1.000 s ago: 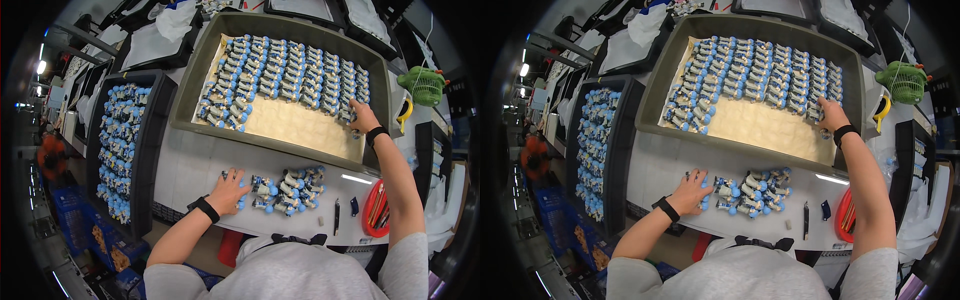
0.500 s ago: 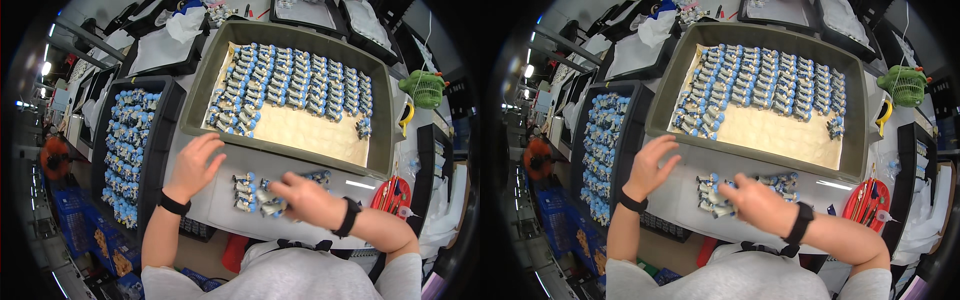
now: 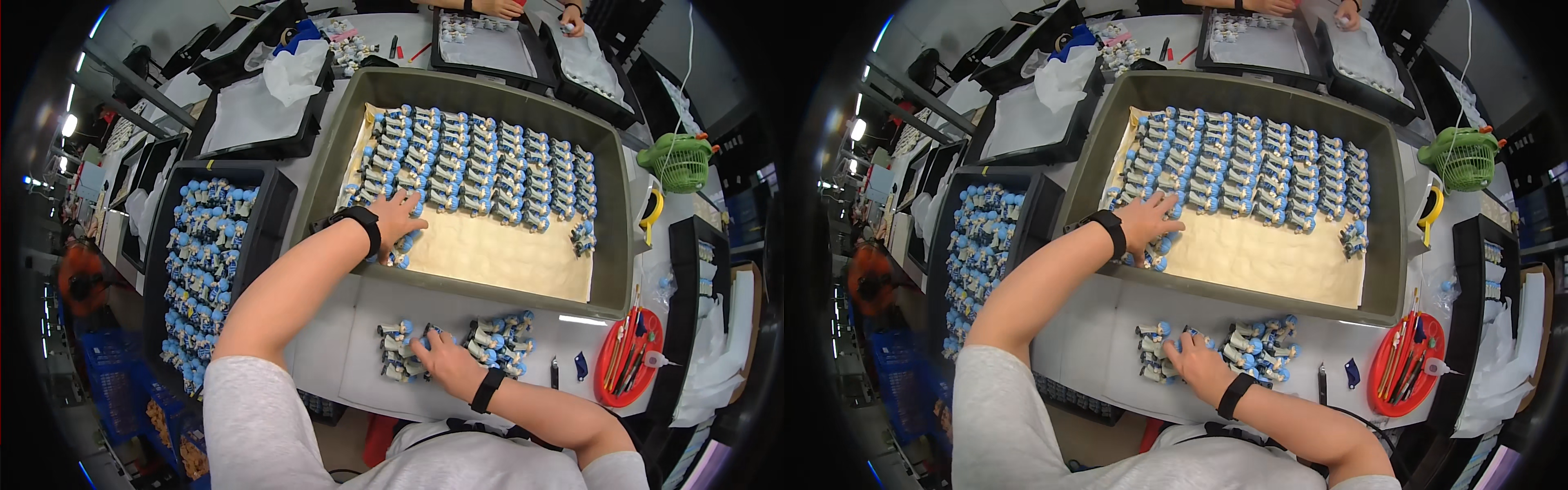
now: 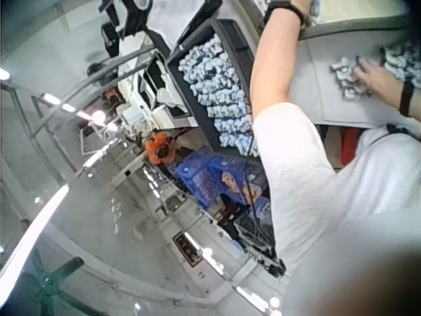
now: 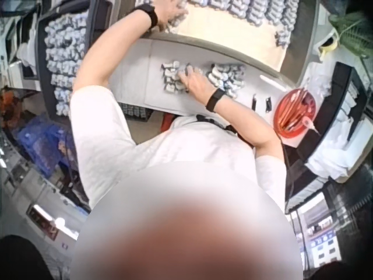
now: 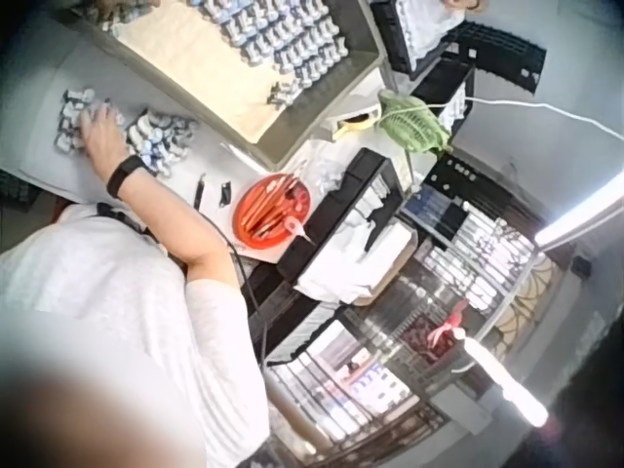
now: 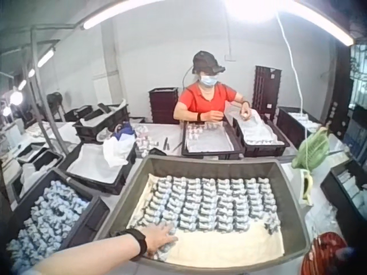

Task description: The person assembles small blue and white figurines at a workbench. They pick up parts from a tray, attach heads to bodies, apply glue, and place the completed figures into a bin. The process is repeated for multiple units.

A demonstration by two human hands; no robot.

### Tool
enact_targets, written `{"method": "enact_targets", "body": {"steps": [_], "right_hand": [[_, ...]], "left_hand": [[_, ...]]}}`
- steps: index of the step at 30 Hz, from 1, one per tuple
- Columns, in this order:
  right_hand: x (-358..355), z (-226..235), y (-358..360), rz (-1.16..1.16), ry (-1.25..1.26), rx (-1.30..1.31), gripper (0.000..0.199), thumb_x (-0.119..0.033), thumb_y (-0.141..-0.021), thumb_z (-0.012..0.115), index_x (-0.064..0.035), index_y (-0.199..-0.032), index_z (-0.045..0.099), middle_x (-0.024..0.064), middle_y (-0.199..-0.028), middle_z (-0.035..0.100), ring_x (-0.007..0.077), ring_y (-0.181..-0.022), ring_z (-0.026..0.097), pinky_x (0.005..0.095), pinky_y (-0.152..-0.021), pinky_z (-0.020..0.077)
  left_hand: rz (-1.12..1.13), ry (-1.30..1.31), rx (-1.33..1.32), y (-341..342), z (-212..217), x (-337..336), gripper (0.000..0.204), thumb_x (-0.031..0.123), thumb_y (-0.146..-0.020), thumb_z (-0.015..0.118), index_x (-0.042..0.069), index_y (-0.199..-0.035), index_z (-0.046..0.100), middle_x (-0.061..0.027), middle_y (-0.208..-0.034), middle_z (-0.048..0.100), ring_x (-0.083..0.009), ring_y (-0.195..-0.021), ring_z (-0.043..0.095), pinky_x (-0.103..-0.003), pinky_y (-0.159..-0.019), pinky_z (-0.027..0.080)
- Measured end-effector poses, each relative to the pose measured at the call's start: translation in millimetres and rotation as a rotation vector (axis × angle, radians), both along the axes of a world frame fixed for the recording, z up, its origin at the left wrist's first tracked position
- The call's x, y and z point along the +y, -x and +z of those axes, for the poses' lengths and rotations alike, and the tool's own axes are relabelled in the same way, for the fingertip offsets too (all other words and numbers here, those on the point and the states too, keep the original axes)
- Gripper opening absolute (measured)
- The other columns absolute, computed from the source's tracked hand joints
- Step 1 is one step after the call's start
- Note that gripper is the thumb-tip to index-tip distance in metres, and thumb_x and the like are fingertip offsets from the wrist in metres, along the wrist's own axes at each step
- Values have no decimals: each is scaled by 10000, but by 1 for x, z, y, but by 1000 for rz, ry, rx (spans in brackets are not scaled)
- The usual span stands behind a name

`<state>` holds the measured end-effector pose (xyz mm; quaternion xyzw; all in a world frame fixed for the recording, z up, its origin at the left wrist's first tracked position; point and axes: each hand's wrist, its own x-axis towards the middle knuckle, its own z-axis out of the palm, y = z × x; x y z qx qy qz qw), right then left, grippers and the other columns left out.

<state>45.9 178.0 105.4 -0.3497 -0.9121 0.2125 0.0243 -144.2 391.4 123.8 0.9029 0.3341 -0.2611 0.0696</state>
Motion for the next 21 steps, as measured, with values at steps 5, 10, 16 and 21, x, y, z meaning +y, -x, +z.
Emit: {"method": "enact_targets", "body": {"steps": [5, 10, 16, 21], "right_hand": [[4, 8, -3, -33, 13, 12, 647, 15, -637, 664, -34, -1242, 441, 204, -1126, 476, 324, -951, 535, 380, -696, 547], [10, 19, -7, 7, 186, 98, 652, -55, -690, 695, -77, -1288, 438, 185, -1212, 454, 331, -1021, 511, 401, -829, 495], [34, 66, -37, -4, 268, 493, 385, -52, -770, 643, -46, -1142, 545, 116, -1083, 572, 283, -961, 579, 369, -773, 516], [94, 96, -95, -225, 142, 474, 307, -19, -756, 645, -44, -1056, 587, 129, -974, 615, 305, -879, 610, 366, -736, 518]], "left_hand": [[-57, -30, 50, -5, -9, 0, 1007, 365, -387, 907, 212, -1272, 452, -219, -1399, 259, -388, -1269, 308, -457, -890, 457], [-58, -8, -60, -1, -20, -2, 960, 324, -367, 910, 170, -1215, 486, -215, -1346, 299, -385, -1229, 339, -456, -862, 471], [-23, 6, -30, -9, -20, -2, 883, 221, -393, 903, 154, -1171, 493, -252, -1343, 278, -414, -1216, 353, -474, -873, 484], [-34, 26, -17, -9, -22, 2, 843, 185, -403, 893, 186, -1150, 503, -259, -1346, 271, -418, -1196, 375, -453, -868, 494]]}}
